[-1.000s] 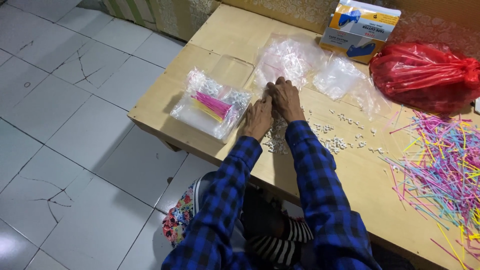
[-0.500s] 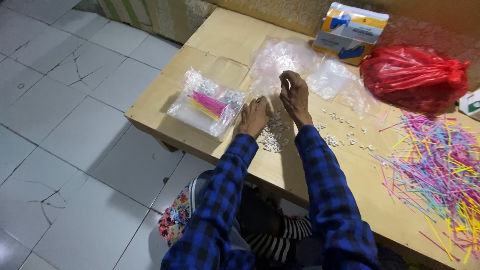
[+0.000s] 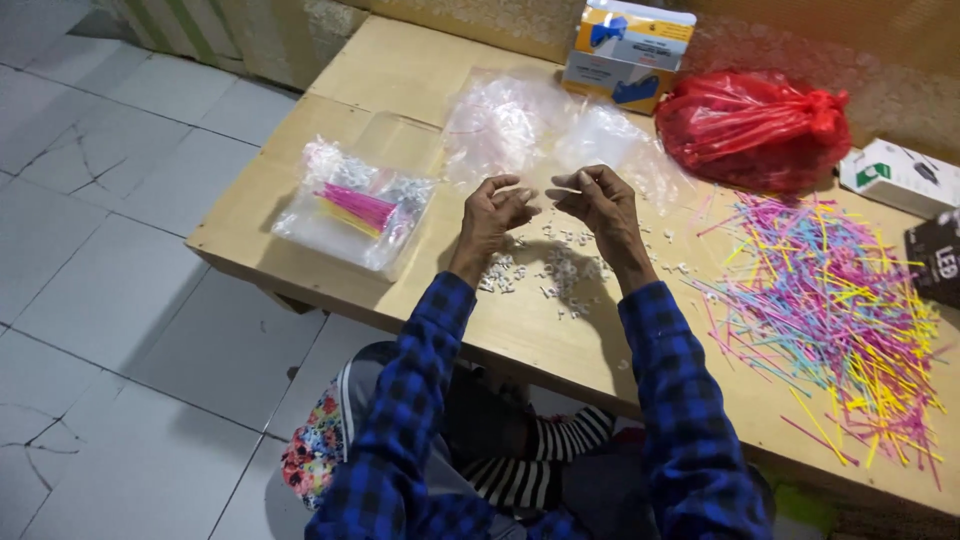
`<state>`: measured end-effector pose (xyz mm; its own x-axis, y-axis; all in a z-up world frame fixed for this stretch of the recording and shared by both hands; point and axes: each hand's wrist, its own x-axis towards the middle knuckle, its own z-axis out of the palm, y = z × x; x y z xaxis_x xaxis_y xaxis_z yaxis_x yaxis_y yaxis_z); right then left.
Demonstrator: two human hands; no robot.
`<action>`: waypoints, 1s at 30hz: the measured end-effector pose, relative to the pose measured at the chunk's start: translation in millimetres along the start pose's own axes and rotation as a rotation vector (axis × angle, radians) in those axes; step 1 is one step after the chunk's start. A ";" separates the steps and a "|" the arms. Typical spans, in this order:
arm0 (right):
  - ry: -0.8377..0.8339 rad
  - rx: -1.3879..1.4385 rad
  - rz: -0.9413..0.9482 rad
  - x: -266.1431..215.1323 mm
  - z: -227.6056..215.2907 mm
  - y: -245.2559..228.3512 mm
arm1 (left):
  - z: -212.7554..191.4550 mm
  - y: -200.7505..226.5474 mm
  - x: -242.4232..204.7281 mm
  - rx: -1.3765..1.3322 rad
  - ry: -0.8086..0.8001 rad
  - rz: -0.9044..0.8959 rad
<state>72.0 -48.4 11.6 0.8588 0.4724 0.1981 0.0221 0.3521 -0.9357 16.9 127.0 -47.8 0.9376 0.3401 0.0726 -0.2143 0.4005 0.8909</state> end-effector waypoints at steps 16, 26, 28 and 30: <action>0.451 -0.773 -0.513 -14.0 -61.2 44.6 | 61.4 -23.4 0.8 0.372 0.151 0.208; 0.196 -0.786 -0.623 -17.5 -46.5 44.2 | 78.3 -9.0 -12.3 0.153 0.018 0.248; 0.194 -0.775 -0.585 -20.9 -48.4 42.2 | 81.3 -6.7 -16.4 0.190 -0.024 0.240; 0.220 -0.817 -0.572 -22.0 -47.5 37.7 | 89.5 10.8 -29.1 0.181 -0.078 0.232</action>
